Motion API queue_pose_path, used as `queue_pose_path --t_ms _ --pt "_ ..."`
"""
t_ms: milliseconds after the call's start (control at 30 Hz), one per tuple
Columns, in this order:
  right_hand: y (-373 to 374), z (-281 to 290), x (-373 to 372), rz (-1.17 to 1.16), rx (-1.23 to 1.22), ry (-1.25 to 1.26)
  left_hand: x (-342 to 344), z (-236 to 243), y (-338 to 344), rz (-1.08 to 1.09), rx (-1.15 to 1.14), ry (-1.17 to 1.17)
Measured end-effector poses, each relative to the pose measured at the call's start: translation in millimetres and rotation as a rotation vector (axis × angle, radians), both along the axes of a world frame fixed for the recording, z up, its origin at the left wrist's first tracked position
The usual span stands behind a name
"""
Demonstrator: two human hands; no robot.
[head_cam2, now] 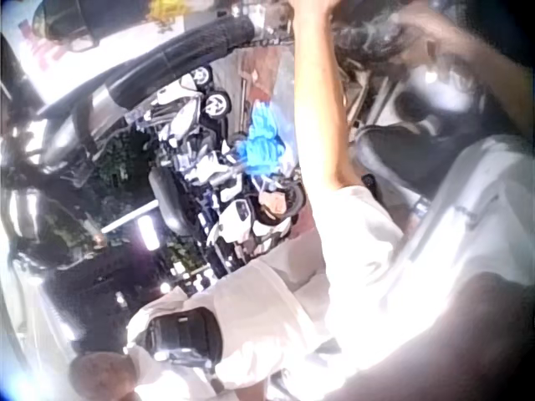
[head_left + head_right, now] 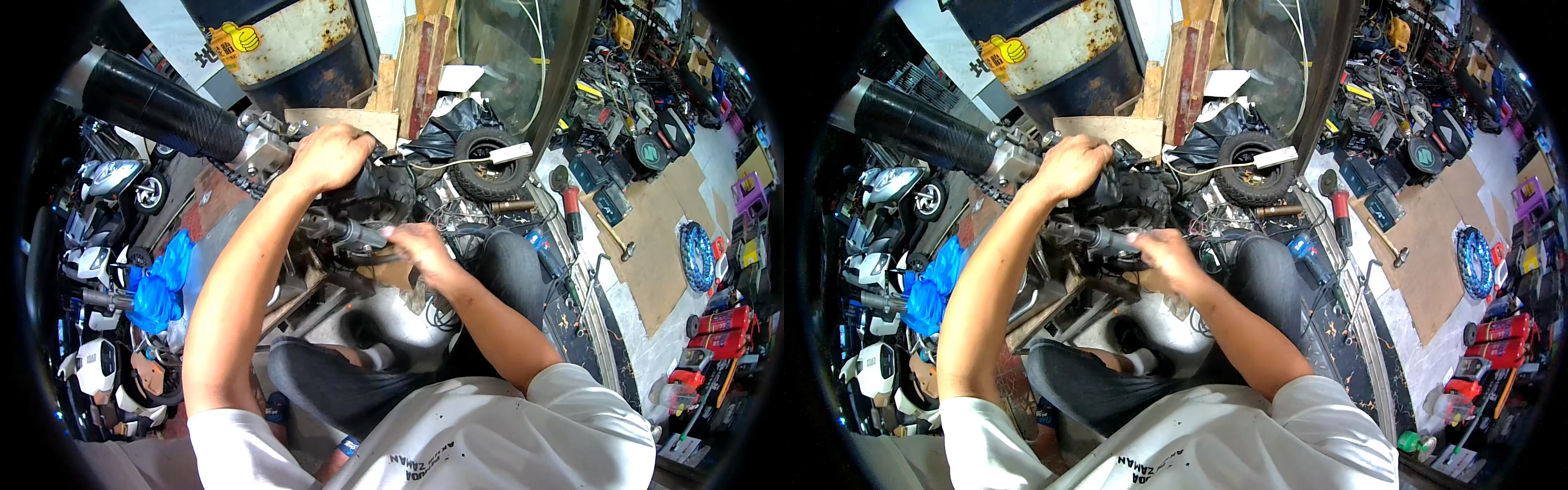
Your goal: The person uses a screwdriver to loosen and remove a bolt from a scooter engine cylinder head. They then retrieve a socket wrench from a toolbox and use it to unscrew and remove the cylinder head cover, exposing the internal components.
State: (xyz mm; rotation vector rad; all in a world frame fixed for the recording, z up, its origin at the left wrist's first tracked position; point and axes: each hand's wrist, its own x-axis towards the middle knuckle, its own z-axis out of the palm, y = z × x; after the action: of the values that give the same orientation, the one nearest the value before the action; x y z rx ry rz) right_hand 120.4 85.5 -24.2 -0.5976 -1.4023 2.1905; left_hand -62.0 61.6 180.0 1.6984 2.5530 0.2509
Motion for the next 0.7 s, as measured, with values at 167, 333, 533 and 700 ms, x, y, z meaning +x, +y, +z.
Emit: queue_pose_path --t_ms 167,333,533,700 --pt "84.5 -24.0 10.8 -0.257 -0.124 -0.005 18.6 -1.7 -27.8 -0.213 0.062 0.076" --pt "152.8 -20.9 -25.9 -0.254 -0.083 -0.145 50.4 3.0 -36.8 -0.119 0.020 0.188" --pt "167.5 -27.2 -63.4 0.091 -0.085 -0.021 62.7 -11.3 -25.3 -0.157 -0.095 0.411" --pt "158.6 -10.4 -62.2 0.240 -0.196 0.309 68.9 -14.4 -12.3 -0.144 -0.232 0.508"
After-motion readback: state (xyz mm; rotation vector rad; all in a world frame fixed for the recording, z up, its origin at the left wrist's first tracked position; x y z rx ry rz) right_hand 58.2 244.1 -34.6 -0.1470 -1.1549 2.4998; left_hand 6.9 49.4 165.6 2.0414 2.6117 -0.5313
